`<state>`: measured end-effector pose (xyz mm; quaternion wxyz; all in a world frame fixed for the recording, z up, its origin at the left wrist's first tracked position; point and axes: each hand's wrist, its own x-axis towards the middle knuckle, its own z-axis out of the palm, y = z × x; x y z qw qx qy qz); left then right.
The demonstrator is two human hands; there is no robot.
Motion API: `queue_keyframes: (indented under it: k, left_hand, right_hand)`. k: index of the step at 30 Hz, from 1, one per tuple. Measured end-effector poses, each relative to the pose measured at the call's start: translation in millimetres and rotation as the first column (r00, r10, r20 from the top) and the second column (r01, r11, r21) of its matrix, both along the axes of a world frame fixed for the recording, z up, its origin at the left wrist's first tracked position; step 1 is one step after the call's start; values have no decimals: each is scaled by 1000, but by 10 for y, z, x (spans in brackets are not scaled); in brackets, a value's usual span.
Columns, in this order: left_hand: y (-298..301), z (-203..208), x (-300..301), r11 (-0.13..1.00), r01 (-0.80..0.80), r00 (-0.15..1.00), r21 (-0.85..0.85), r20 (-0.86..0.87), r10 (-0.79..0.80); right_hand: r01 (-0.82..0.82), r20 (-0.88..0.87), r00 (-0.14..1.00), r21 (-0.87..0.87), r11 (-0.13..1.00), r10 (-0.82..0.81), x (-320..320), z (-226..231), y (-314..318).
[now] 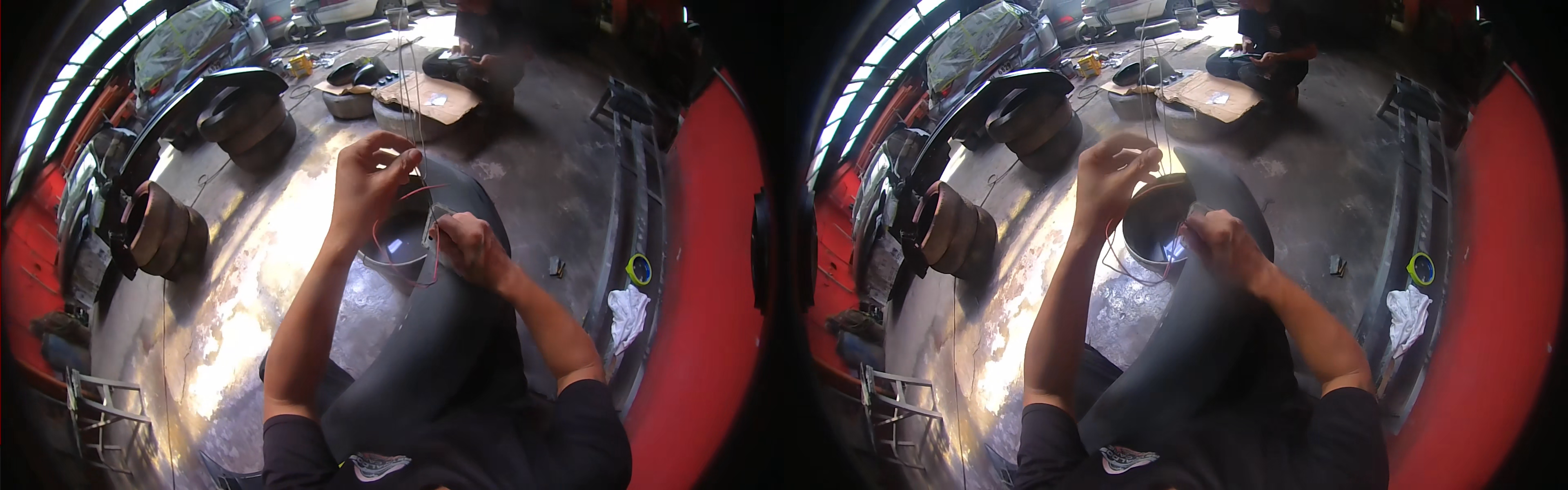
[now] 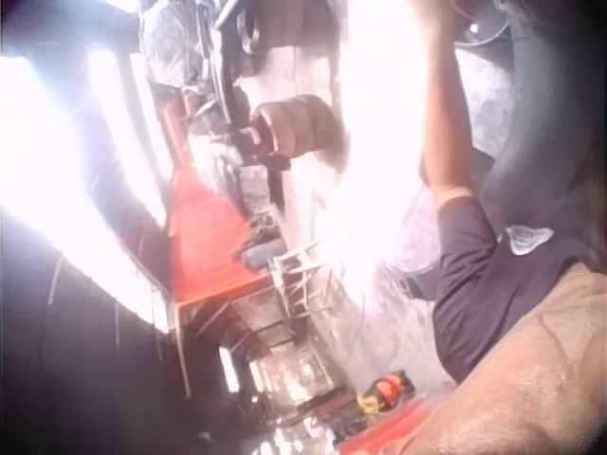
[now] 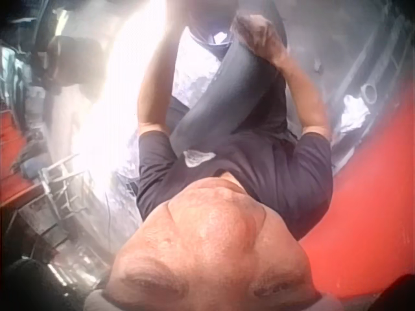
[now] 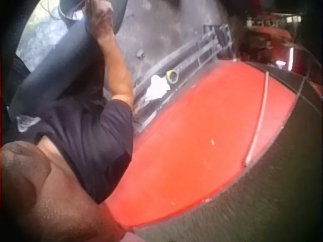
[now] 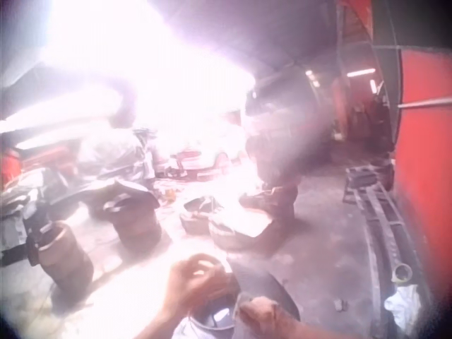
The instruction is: The person sits on the floor and repairs a wiring harness on a car bumper. They strip the ends of wires, twist them together, and secure the connection with green electrical tape. The person then places the bumper on the floor and walks toward a car.
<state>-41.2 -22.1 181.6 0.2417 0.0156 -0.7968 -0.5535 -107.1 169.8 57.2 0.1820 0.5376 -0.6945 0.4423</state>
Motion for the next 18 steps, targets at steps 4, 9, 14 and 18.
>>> queue_keyframes:
  k: [4, 9, 14, 18]
  left_hand:
    - [10, 73, 68, 992, 74, 991, 102, -116, -62]
    - [-114, 249, 175, 871, 265, 964, 414, -152, -220]
    - [-7, 257, 271, 942, 190, 979, 277, -123, -161]
    - [51, 60, 332, 970, 214, 959, 116, -213, -186]
  right_hand:
    - [21, 15, 1000, 4, 1000, -21, 16, 3, -22]
    - [61, 23, 998, 43, 997, -62, 30, 32, -12]
    - [56, 2, 998, 0, 998, -56, 40, 66, 26]
    - [56, -14, 998, -7, 998, -56, 65, 72, 24]
